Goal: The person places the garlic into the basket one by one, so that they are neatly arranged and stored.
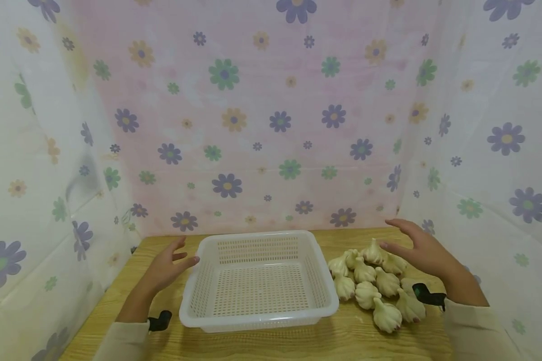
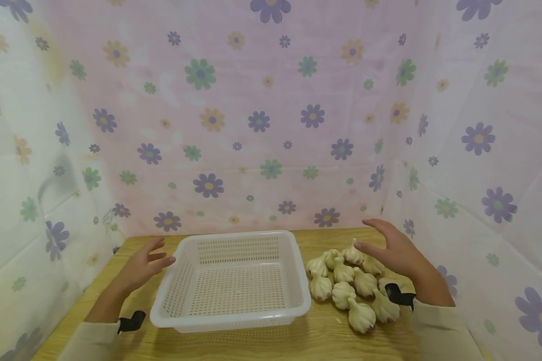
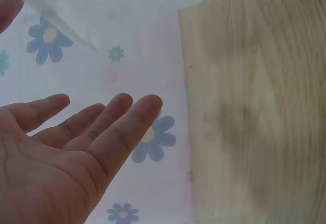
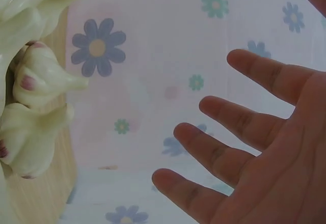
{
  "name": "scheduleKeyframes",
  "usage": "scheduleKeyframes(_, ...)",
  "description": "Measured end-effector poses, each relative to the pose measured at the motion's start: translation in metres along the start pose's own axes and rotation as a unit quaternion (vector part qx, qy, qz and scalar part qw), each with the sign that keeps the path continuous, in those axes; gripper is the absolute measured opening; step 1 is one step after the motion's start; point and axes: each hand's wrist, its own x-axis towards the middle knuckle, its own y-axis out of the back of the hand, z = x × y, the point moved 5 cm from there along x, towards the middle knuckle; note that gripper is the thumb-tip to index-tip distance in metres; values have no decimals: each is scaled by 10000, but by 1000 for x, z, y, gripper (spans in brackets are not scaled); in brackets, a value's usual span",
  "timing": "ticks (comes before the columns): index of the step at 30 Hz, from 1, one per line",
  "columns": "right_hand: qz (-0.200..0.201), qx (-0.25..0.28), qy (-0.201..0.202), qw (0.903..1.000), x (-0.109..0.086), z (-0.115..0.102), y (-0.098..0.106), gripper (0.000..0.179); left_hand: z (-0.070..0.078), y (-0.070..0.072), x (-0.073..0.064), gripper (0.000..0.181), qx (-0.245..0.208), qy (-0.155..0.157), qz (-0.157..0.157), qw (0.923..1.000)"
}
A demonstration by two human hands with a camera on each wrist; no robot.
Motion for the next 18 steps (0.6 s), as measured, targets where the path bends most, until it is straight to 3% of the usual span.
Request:
scheduleKeyframes(8,45,519,-494,9974,-19,31,4,76,-5,-19,0,98,-1327,111,-193,9909)
scheduleKeyframes(18,225,976,-586,9932,-31,73,2,64,-8,-25,0,90,-1742,99,-83,9846)
